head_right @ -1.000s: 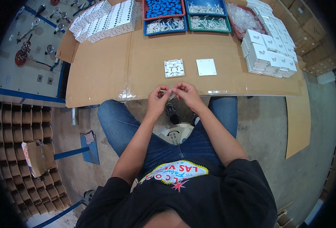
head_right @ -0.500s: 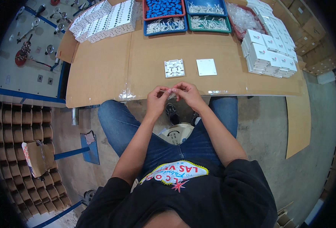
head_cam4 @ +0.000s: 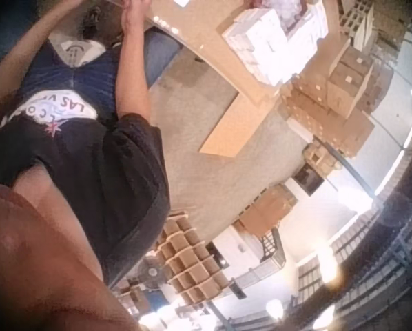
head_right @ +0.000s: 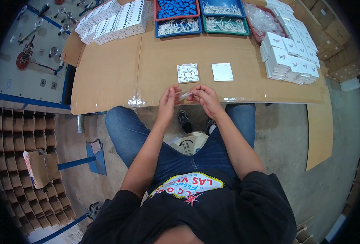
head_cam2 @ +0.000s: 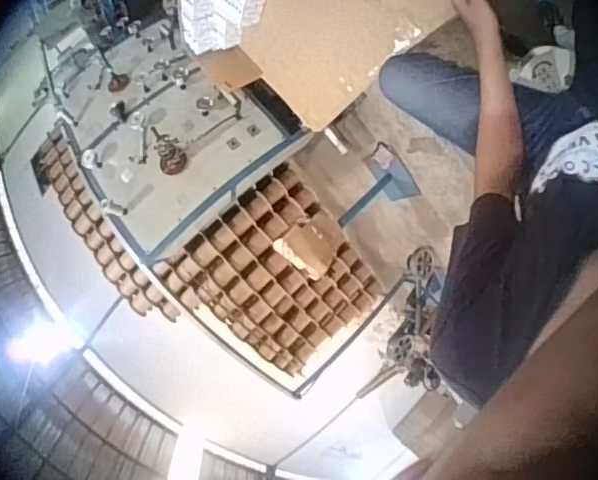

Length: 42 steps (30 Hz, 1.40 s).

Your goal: Assembling and packaging small electronic or industrial components into white boxes.

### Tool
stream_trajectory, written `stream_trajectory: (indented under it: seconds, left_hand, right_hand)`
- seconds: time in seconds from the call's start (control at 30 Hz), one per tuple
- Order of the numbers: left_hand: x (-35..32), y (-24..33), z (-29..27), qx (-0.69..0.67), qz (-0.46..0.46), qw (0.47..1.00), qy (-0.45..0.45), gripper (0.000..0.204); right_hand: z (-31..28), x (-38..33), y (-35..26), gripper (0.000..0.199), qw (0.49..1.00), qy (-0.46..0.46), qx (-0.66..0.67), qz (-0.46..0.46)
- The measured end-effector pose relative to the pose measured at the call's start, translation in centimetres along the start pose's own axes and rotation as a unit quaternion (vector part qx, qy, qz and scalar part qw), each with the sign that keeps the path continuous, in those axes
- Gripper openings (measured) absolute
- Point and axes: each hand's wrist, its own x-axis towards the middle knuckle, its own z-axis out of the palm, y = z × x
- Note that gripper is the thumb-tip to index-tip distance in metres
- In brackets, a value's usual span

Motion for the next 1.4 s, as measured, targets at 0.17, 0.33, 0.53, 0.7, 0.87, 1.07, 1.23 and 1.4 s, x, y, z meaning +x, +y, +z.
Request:
stream_trajectory:
  seconds: [0.17,0.33,0.53,0.7,0.87,1.07,1.23,1.4]
  left_hand:
    - [0.0,0.0,-1.3,0.0,-0.196,0.975,-0.103,0.03]
    - [0.0,0.0,-1.6,-0.028,-0.165,0.98,-0.105,0.021]
    - [0.2,0.0,-1.3,-0.049,-0.123,0.99,-0.054,0.018]
    - [0.3,-0.2,-1.5,-0.034,-0.078,0.994,-0.064,0.017]
    - [0.3,-0.1,-1.2,-0.007,-0.045,0.997,-0.055,0.015]
    - [0.1,0.2,-0.6,0.005,-0.026,0.997,-0.067,0.014]
    - [0.7,-1.1,-1.8,0.081,0.009,0.992,-0.092,0.017]
    - [0.7,-1.0,-1.4,0.018,0.008,0.997,-0.078,0.023]
  right_hand:
    - [-1.7,0.1,0.5,0.009,0.999,-0.006,0.031,-0.008]
    - [-0.6,0.1,0.2,0.01,0.995,0.054,-0.083,0.002]
    - [-1.3,0.4,0.4,0.021,0.989,0.019,-0.148,-0.016]
    - [-1.5,0.6,0.7,0.026,0.985,0.015,-0.173,-0.002]
    - [-1.3,0.5,0.6,0.031,0.984,-0.012,-0.176,-0.002]
    - [-1.6,0.5,1.0,0.032,0.983,-0.004,-0.185,0.016]
    - [-1.8,0.8,1.1,0.029,0.985,0.005,-0.174,0.011]
    - [-1.2,0.5,0.5,0.025,0.986,-0.006,-0.168,0.011]
